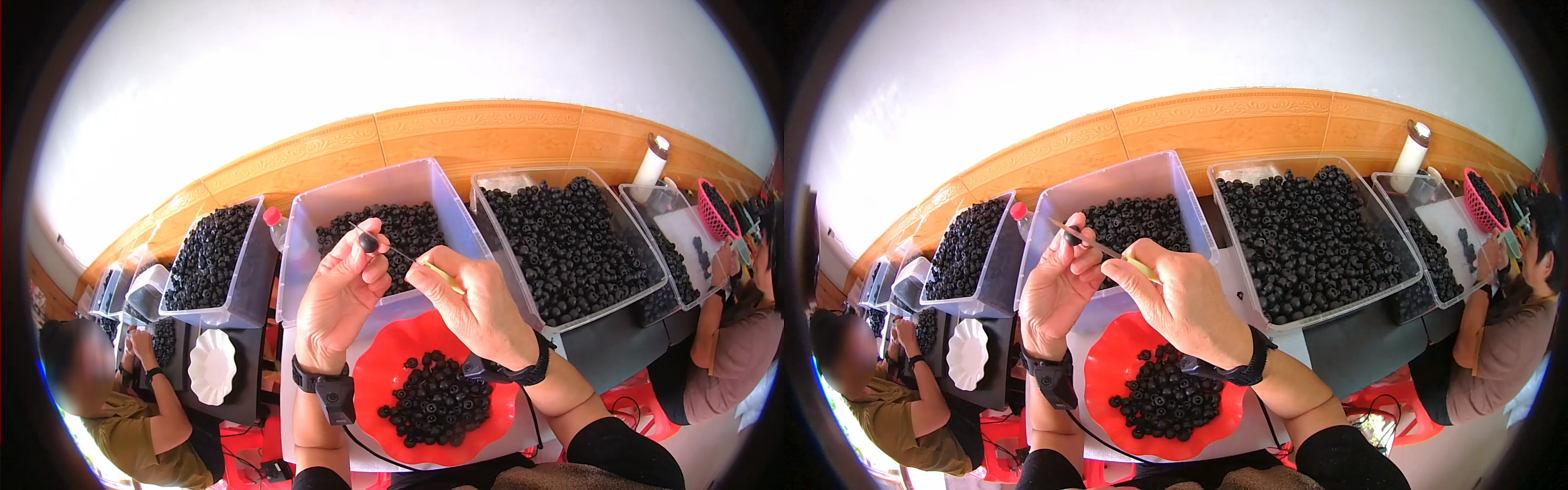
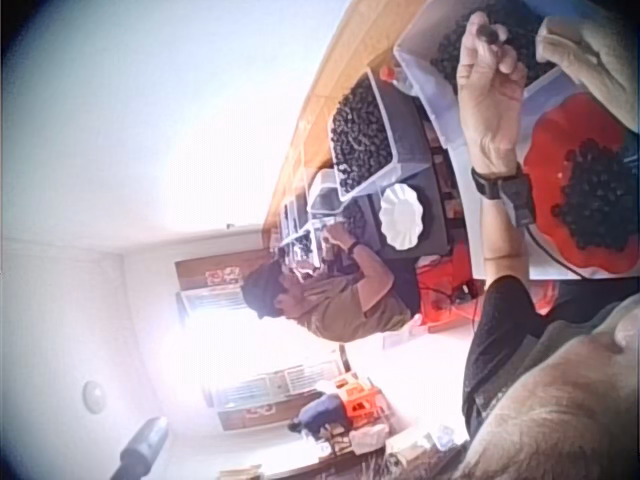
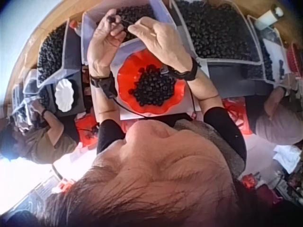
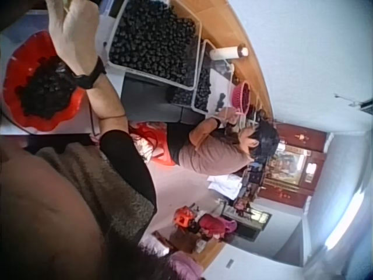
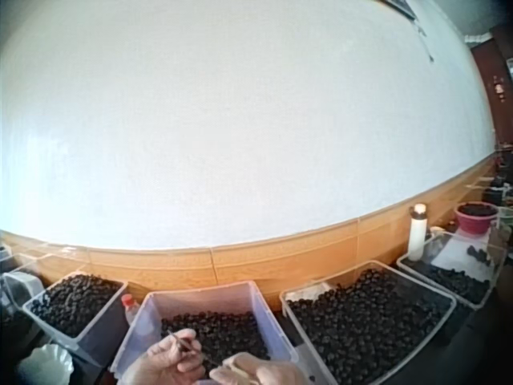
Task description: Sort and process small dark fruits or olives using a knife.
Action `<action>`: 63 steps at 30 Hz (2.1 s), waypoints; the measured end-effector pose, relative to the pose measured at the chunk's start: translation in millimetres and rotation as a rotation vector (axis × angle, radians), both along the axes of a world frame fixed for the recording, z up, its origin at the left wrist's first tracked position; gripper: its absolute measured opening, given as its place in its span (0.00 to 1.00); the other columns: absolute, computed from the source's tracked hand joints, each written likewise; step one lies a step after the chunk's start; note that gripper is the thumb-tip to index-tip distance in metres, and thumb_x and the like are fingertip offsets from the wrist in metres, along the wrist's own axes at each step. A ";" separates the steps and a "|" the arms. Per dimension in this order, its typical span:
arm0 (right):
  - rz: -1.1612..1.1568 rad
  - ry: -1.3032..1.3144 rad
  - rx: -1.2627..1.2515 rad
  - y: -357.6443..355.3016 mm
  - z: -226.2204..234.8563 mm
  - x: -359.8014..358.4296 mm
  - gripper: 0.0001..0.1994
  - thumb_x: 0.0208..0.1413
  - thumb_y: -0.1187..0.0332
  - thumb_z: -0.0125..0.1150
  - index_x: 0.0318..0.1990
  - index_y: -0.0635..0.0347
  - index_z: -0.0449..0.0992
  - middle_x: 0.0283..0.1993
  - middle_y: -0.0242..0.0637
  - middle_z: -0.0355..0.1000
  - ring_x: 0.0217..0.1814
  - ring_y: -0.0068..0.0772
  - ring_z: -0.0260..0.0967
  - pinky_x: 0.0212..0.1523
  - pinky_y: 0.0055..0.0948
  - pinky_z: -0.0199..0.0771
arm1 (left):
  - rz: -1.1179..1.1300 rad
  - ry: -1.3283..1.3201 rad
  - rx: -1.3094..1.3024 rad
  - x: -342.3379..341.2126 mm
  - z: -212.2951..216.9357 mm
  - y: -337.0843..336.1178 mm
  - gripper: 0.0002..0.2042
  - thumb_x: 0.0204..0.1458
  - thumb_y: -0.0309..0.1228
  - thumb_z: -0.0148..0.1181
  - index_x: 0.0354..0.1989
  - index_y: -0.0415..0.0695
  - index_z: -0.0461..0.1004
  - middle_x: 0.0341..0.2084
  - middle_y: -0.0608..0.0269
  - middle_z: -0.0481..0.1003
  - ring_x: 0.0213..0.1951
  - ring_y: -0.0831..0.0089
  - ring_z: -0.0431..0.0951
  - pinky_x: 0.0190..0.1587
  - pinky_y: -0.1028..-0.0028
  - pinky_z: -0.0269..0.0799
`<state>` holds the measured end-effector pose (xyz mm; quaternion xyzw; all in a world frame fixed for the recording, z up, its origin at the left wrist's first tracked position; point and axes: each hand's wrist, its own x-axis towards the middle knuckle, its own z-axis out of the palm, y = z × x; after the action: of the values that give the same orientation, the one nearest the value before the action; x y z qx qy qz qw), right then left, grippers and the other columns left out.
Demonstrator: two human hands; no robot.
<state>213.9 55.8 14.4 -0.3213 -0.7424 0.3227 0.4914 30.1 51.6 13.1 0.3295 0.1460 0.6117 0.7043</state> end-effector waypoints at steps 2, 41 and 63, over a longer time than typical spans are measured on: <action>-0.015 -0.036 0.057 -0.5 -1.0 -1.2 0.17 0.59 0.56 0.56 0.27 0.61 0.68 0.15 0.45 0.62 0.18 0.48 0.64 0.19 0.36 0.60 | -0.014 0.001 0.008 -0.2 -0.3 -0.4 0.17 0.56 0.28 0.56 0.54 0.39 0.68 0.39 0.62 0.72 0.29 0.80 0.64 0.34 0.80 0.62; -0.034 -0.094 0.112 -3.7 -1.8 -5.8 0.14 0.57 0.61 0.60 0.27 0.61 0.68 0.16 0.43 0.64 0.18 0.47 0.66 0.19 0.37 0.62 | 0.329 0.337 0.230 7.5 8.2 -5.2 0.21 0.55 0.23 0.56 0.58 0.41 0.63 0.39 0.62 0.74 0.29 0.84 0.65 0.34 0.84 0.62; 0.371 0.379 -0.418 -0.9 7.6 2.5 0.19 0.63 0.57 0.52 0.26 0.64 0.73 0.21 0.21 0.60 0.25 0.12 0.52 0.23 0.19 0.54 | 0.662 1.013 0.484 34.0 16.3 -31.6 0.19 0.46 0.15 0.60 0.49 0.39 0.73 0.37 0.60 0.79 0.36 0.76 0.79 0.37 0.78 0.74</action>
<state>216.5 55.0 22.0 -0.2088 -0.6012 0.6061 0.4772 64.0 20.1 29.4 0.6638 0.4119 0.5810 0.2284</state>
